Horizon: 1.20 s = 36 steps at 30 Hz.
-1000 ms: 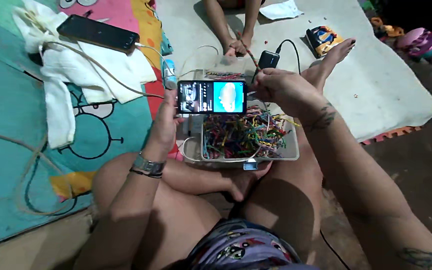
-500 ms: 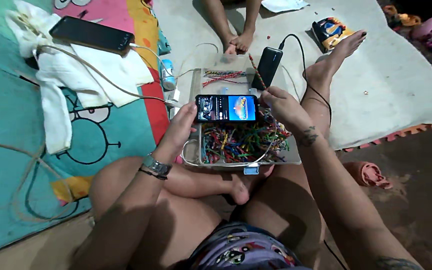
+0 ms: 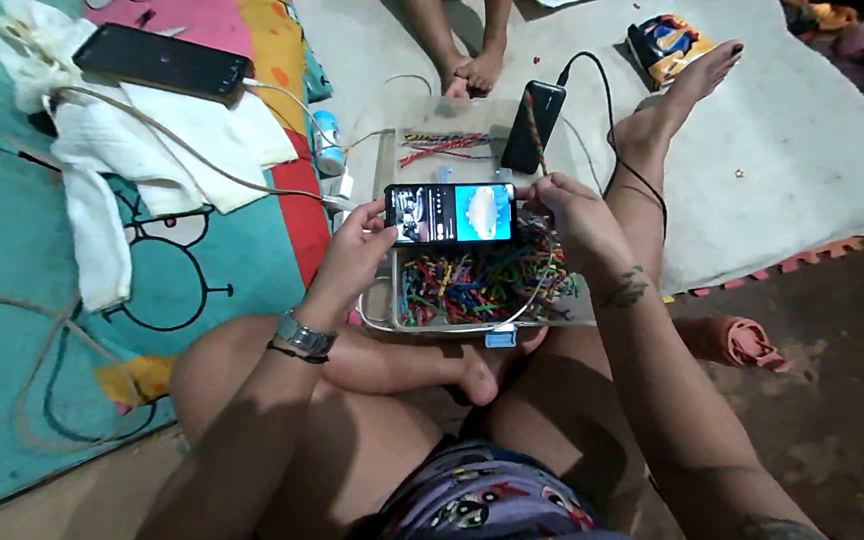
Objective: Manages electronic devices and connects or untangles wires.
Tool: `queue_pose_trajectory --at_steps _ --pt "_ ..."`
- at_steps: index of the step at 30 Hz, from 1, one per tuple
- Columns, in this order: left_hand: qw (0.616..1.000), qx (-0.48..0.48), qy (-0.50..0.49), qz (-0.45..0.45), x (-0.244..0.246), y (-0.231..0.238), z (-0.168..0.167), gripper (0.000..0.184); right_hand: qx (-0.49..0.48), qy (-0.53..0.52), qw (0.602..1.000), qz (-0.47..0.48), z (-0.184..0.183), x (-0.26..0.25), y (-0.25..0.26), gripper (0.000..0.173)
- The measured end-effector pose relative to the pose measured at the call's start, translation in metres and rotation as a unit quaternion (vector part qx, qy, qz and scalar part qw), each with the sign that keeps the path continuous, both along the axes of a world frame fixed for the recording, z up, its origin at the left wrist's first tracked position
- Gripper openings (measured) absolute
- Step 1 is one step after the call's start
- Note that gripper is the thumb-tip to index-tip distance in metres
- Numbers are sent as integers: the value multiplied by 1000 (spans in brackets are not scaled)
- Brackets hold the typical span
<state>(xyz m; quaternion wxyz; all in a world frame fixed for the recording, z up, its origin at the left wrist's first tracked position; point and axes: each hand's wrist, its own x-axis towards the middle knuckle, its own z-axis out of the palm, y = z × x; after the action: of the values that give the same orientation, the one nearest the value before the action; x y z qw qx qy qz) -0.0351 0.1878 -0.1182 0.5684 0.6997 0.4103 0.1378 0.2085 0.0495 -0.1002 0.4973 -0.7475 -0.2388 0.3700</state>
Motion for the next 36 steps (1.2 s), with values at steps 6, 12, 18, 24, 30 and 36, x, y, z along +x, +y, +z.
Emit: queue_pose_trajectory --at_steps 6,12,18,24,30,36 --pt "1000 4 11 -20 1 0 -2 46 -1 -44 999 32 -8 7 4 34" --pt "999 23 42 -17 6 -6 1 47 6 -58 998 10 -15 2 -7 33" --pt "999 15 37 -8 6 -6 1 47 -21 -66 997 24 -29 -6 -19 38" --pt "989 106 69 -71 -2 -4 6 39 32 -97 995 -18 -28 -2 -29 36" --pt "956 200 98 -192 -15 0 -2 24 45 -107 993 -24 -17 -17 -56 33" --pt "929 249 102 -255 -25 0 -5 5 101 -85 991 -27 -30 -18 -71 27"
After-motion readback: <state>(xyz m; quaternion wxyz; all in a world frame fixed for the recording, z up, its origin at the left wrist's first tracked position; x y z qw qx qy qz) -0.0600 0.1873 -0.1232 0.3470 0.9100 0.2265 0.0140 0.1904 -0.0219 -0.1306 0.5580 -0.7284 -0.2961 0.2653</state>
